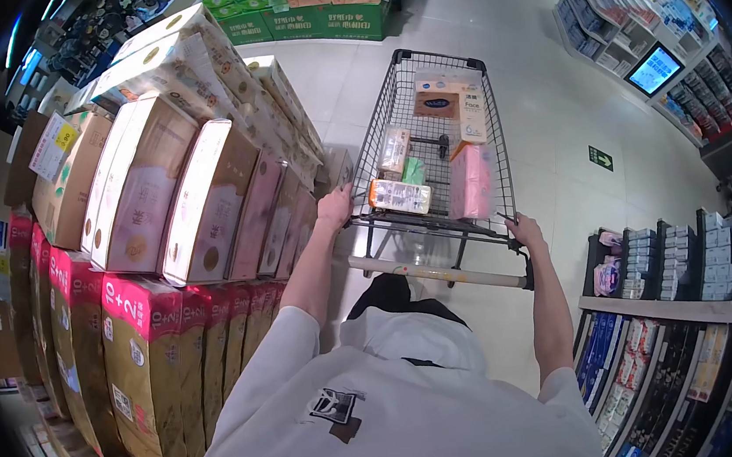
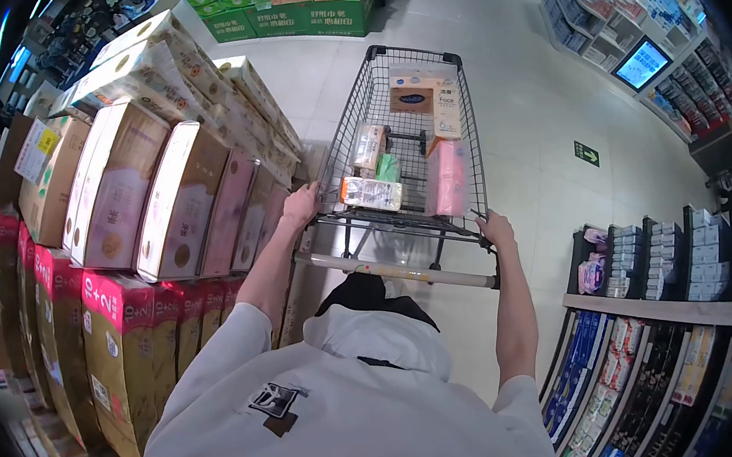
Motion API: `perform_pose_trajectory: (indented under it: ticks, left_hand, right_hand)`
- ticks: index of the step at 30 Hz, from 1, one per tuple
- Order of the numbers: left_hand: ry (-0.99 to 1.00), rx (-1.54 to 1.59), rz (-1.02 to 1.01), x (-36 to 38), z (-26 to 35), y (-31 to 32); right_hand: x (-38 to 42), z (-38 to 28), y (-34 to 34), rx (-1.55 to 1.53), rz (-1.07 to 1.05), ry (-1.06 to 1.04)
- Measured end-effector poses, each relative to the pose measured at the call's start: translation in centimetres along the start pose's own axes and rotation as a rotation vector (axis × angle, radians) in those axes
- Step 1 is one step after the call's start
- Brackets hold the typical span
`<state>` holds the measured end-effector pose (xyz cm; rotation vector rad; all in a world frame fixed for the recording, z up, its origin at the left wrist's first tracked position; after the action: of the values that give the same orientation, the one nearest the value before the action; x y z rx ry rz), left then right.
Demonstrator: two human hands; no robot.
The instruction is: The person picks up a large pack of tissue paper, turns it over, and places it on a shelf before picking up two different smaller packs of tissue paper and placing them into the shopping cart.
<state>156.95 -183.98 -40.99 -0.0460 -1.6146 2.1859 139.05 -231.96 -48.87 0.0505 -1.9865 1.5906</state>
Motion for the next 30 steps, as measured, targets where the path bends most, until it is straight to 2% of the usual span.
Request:
perform_pose_trajectory:
  ticks: [2,3,4,6,9,11,12,14,16,17,19,21,23,26,29,30]
  left_hand:
    - [-0.061,-0.008,0.002,-1.2,-0.7,0.6]
    - [-0.057,-0.012,-0.011,-1.8,-0.5,0.4]
    - [-0.019,-0.011,-0.009,-2.4,0.1,-0.1]
    - [0.021,-0.008,-0.017,-3.0,0.9,-0.2]
    - [0.053,-0.092,-0.126,-5.4,-0.1,0.7]
    - [-0.144,-0.004,-0.199,-6.9,-3.3,2.8]
    - [-0.145,-0.009,-0.204,-7.8,-3.4,2.5]
    - [-0.503,0.186,-0.549,-9.1,-4.9,3.6]
    - [-0.577,0.188,-0.57,-9.7,-5.0,3.9]
    - [-0.634,0.19,-0.565,-10.6,-4.9,3.7]
    - [-0.579,0.23,-0.517,-11.6,-3.7,2.9]
    - [-0.464,0.124,-0.42,-13.5,-4.0,2.8]
    - [-0.464,0.068,-0.403,-14.8,-3.5,2.6]
    - [-0.182,-0.303,-0.069,-17.4,-1.8,1.9]
    - [-0.121,-0.2,0.049,-19.2,-0.7,0.8]
    - [-0.141,-0.111,0.015,-20.3,-1.2,1.0]
  right_hand:
    - [-0.8,0.2,-0.1,-0.06,-0.03,0.04]
    - [-1.1,0.6,0.0,-0.099,0.046,0.051]
    - [-0.9,1.0,0.0,-0.136,0.115,0.064]
    - [-1.0,1.0,-0.1,-0.151,0.123,0.094]
    - [-1.9,0.1,-1.7,-0.165,0.139,0.116]
    - [-3.7,0.2,-0.8,-0.175,0.067,0.05]
    - [-4.5,0.1,-0.7,-0.17,0.044,0.03]
    - [-6.3,-0.2,-1.2,-0.151,0.044,0.013]
    - [-6.2,-0.1,-0.8,-0.102,0.014,-0.013]
    - [-6.6,-0.3,-1.3,-0.114,0.019,-0.025]
    - [-8.9,-0.6,-2.7,-0.112,0.06,-0.011]
    - [-10.8,-0.6,-3.0,0.02,0.127,-0.05]
    - [-12.8,-0.5,-3.4,-0.03,0.093,-0.026]
    - [-14.2,-1.7,-6.1,-0.081,0.072,0.024]
    - [-16.8,-1.7,-7.1,-0.06,0.091,0.004]
    - [-18.3,-1.2,-6.3,-0.056,0.103,-0.007]
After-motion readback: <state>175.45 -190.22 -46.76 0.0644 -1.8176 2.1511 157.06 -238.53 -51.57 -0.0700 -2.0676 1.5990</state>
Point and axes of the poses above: each hand's wrist, its own x-axis away from the middle knuckle, its own y-axis out of the palm, z = x × y, the point moved 6 cm from there along -x, towards the middle knuckle, and after that the axes turned 12 degrees about x, right-handed, at the moved point
